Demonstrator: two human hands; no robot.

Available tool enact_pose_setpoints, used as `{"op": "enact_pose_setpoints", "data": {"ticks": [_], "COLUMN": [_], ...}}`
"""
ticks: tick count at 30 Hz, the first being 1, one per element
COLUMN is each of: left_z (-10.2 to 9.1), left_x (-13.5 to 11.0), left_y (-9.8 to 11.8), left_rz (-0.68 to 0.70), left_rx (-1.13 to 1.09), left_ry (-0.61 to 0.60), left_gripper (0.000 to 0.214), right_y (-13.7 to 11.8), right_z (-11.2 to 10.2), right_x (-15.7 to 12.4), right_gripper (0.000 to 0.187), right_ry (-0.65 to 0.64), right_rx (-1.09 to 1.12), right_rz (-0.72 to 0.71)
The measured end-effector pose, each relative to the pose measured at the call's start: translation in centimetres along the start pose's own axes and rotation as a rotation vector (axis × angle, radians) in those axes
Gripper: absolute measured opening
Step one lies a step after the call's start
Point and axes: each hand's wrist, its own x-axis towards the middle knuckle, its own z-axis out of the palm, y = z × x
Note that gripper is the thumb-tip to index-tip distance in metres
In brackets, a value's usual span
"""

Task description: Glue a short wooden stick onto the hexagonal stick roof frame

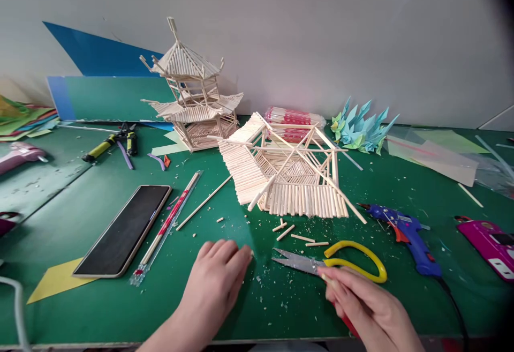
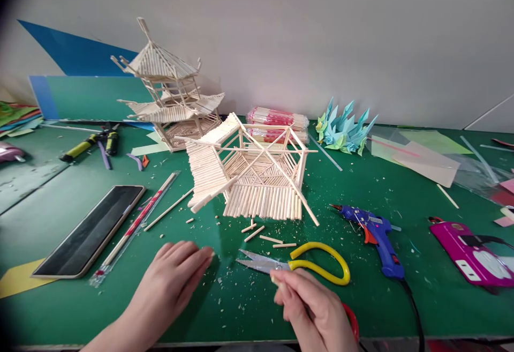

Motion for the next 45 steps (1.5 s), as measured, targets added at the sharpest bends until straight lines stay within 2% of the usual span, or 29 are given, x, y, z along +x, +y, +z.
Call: {"op": "enact_pose_setpoints", "data": {"ticks": [3,6,8,11,14,16,21,27,33,35,38,42,44,45], "left_z": [0.6,0.5,0.3,-0.1,-0.3,-0.5,-1.0,-1.0,-1.2,-1.1,-0.5,0.6,0.9,1.0], "left_x": [1.4,1.1,0.6,0.2,0.7,1.5,3.6,5.5,6.8,7.0,7.3,7.4,7.4,7.3], "left_y": [-1.0,-1.8,-1.7,0.0,2.9,4.8,7.7,8.5,9.0,9.1,9.3,9.7,9.9,10.0], "left_rz": [-0.029,-0.056,-0.057,0.010,0.084,0.090,-0.040,-0.195,-0.360,-0.426,-0.429,-0.453,-0.522,-0.561], "left_rx": [0.164,0.151,0.108,-0.070,-0.332,-0.464,-0.780,-0.973,-1.397,-1.497,-1.598,-1.699,-1.750,-1.781], "left_ry": [-0.006,0.071,0.158,0.270,0.289,0.264,0.058,-0.094,-0.342,-0.376,-0.393,-0.420,-0.427,-0.418], "left_gripper": [0.029,0.023,0.023,0.018,0.012,0.012,0.019,0.024,0.025,0.025,0.024,0.025,0.025,0.024], "right_y": [0.1,0.0,0.0,-0.1,-0.4,-0.8,-1.5,-1.5,-1.8,-2.0,-2.3,-1.8,-0.7,0.1], "right_z": [1.4,2.0,2.0,1.7,1.2,0.8,-0.3,-1.6,-3.4,-3.9,-4.4,-5.1,-6.1,-6.9], "right_x": [1.2,1.7,2.0,2.4,2.7,2.8,2.8,3.0,3.1,3.1,3.0,2.7,2.5,2.4], "right_gripper": [0.018,0.013,0.011,0.010,0.013,0.016,0.021,0.024,0.025,0.025,0.023,0.023,0.020,0.017], "right_ry": [0.101,0.185,0.197,0.124,0.091,0.093,0.085,0.062,-0.040,-0.073,-0.080,0.003,0.152,0.268], "right_rx": [0.139,0.219,0.201,0.106,0.017,-0.037,-0.102,-0.144,-0.156,-0.159,-0.175,-0.205,-0.244,-0.275], "right_rz": [0.019,0.060,0.032,-0.096,-0.226,-0.278,-0.366,-0.459,-0.466,-0.448,-0.419,-0.379,-0.285,-0.211]}}
